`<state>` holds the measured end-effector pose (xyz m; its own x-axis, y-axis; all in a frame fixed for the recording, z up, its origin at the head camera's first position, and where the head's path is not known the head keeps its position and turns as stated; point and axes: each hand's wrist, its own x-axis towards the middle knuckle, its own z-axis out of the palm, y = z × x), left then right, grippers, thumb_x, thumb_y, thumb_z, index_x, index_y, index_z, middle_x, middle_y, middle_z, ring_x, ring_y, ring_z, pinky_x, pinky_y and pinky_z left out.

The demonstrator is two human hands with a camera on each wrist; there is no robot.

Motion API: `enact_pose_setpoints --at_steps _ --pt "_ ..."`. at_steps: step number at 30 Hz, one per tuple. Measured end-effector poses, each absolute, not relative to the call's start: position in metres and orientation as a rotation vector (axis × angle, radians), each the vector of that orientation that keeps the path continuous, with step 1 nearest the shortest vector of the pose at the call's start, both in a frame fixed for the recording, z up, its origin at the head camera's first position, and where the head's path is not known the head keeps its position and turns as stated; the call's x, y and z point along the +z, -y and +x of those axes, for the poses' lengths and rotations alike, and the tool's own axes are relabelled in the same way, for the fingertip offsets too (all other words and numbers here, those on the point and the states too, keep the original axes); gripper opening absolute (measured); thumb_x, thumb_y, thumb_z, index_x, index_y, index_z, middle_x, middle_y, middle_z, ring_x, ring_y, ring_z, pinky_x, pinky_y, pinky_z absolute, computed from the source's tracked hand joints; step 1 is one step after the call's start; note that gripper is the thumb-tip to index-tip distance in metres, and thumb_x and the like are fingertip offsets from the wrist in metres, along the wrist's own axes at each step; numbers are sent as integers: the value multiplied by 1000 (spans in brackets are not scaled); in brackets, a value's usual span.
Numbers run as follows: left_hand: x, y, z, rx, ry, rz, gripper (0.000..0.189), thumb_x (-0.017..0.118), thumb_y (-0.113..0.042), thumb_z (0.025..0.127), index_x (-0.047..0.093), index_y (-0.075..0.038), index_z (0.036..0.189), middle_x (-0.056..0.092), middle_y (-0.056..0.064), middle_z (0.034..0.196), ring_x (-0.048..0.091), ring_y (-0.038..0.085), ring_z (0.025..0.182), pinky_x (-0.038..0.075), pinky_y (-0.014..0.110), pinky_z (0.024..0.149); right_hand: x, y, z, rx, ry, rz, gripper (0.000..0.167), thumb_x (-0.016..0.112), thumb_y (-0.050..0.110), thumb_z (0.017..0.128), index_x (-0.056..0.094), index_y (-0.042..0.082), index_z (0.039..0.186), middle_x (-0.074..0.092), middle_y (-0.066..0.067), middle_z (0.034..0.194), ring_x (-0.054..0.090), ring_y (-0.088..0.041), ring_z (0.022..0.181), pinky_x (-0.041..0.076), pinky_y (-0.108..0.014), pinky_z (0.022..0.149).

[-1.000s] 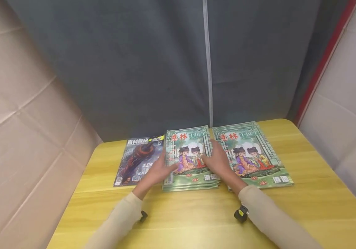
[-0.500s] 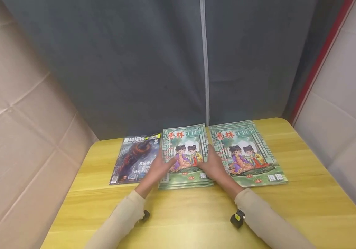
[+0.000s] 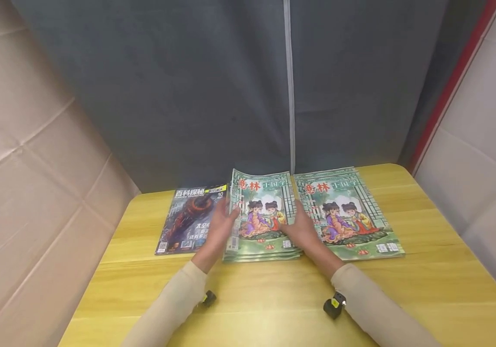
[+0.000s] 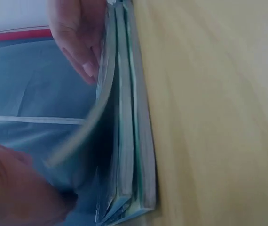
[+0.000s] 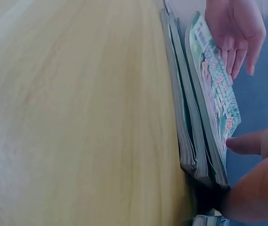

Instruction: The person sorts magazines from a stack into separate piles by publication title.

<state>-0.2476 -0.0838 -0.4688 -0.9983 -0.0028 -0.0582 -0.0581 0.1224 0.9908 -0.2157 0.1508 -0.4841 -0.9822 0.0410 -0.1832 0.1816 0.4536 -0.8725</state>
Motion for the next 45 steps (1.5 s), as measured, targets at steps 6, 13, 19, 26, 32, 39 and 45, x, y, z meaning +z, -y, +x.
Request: enact_pose_setpoints --at_steps 6,13,19,26,32,39,45 --pt "-473 87 -260 2185 -2085 -29 69 56 -5 103 25 5 164 38 26 166 38 42 156 35 51 130 -485 -153 -217 -1596 -2600 206 88 65 12 101 10 0 168 14 -29 174 16 -51 161 16 -64 132" --pt "-481 87 -258 2082 -1962 -23 58 46 -6 108 31 -10 164 51 20 155 58 36 135 53 50 113 -485 -157 -218 -1658 -2543 218 84 61 9 102 11 0 168 19 -28 174 22 -49 160 21 -61 132" --pt "-478 86 -255 2116 -1960 -12 57 45 -7 109 30 -10 164 51 21 157 56 40 139 50 53 116 -475 -156 -215 -1731 -2442 227 84 58 9 103 7 2 169 14 -26 176 18 -46 162 22 -60 133" --pt "-473 76 -248 2149 -2002 -44 61 48 -2 105 32 -10 163 40 18 166 38 40 153 31 58 130 -460 -168 -211 -1803 -2427 173 73 47 10 109 6 2 169 11 -25 176 18 -48 162 25 -61 131" --pt "-469 55 -236 2176 -1955 -61 87 50 3 100 10 -25 172 -1 8 181 3 38 166 7 63 133 -451 -208 -212 -1809 -2362 173 66 38 12 112 10 13 171 16 -26 174 59 -31 108 52 -31 72" --pt "-473 15 -228 2234 -1915 -33 90 51 5 99 10 -29 172 -3 3 181 -2 32 167 4 59 135 -458 -252 -207 -1759 -2373 177 63 37 19 114 11 13 171 12 -35 172 49 -36 126 44 -27 74" --pt "-481 -29 -219 2306 -1757 46 101 46 17 91 5 -28 172 6 1 181 10 29 166 19 49 135 -458 -291 -197 -1717 -2374 273 63 35 21 114 9 12 171 7 -35 173 20 -53 157 38 -59 118"
